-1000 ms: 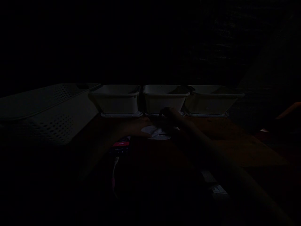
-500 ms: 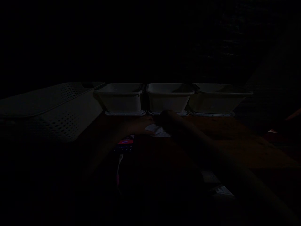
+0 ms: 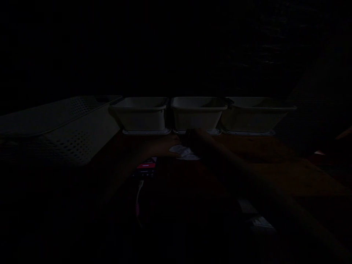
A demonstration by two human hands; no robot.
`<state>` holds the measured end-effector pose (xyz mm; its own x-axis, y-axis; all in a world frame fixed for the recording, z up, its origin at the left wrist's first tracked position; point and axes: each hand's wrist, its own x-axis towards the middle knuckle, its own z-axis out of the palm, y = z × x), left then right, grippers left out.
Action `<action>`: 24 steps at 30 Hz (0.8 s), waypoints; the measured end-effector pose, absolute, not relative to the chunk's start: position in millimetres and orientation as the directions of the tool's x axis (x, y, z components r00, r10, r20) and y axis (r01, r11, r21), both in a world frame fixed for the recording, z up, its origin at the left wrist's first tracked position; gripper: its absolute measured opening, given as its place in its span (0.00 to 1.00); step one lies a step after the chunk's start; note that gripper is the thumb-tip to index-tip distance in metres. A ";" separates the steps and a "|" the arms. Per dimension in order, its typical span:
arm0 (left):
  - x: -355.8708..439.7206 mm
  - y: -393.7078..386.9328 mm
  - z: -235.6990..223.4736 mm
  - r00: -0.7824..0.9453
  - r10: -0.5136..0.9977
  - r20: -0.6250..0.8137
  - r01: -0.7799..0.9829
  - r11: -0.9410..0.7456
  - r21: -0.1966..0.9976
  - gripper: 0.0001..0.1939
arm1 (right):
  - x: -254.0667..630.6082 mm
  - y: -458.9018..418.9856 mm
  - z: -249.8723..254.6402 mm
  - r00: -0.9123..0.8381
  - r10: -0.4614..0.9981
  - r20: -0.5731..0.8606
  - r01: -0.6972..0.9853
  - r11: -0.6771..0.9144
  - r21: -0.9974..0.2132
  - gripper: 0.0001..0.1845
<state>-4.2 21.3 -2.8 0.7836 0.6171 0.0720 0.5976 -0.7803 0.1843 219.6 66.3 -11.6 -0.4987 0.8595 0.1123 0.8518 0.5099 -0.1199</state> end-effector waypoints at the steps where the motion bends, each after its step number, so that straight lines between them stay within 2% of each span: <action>1: -4.5 21.3 -2.9 0.782 0.619 0.073 0.598 -0.778 0.191 0.29 | 221.7 67.3 -11.3 -0.488 0.866 0.107 0.854 0.499 -0.145 0.20; 8: -1.6 13.2 7.6 0.737 0.676 0.003 0.659 -0.721 0.214 0.29 | 241.4 80.4 -11.8 -0.433 0.897 0.089 0.872 0.442 -0.210 0.16; 16: -1.1 9.9 11.0 0.710 0.704 -0.024 0.694 -0.694 0.194 0.29 | 254.1 86.7 -10.3 -0.340 0.931 0.132 0.923 0.358 -0.145 0.17; 24: -0.8 11.4 9.6 0.720 0.694 -0.006 0.684 -0.708 0.174 0.30 | 268.7 85.1 -1.8 -0.258 0.951 0.171 0.929 0.293 -0.227 0.13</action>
<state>-0.8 11.4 9.6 0.7201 0.6938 -0.0056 0.6839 -0.7084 0.1742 268.7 85.1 -1.8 -0.2583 0.9507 0.1713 0.9286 0.2933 -0.2274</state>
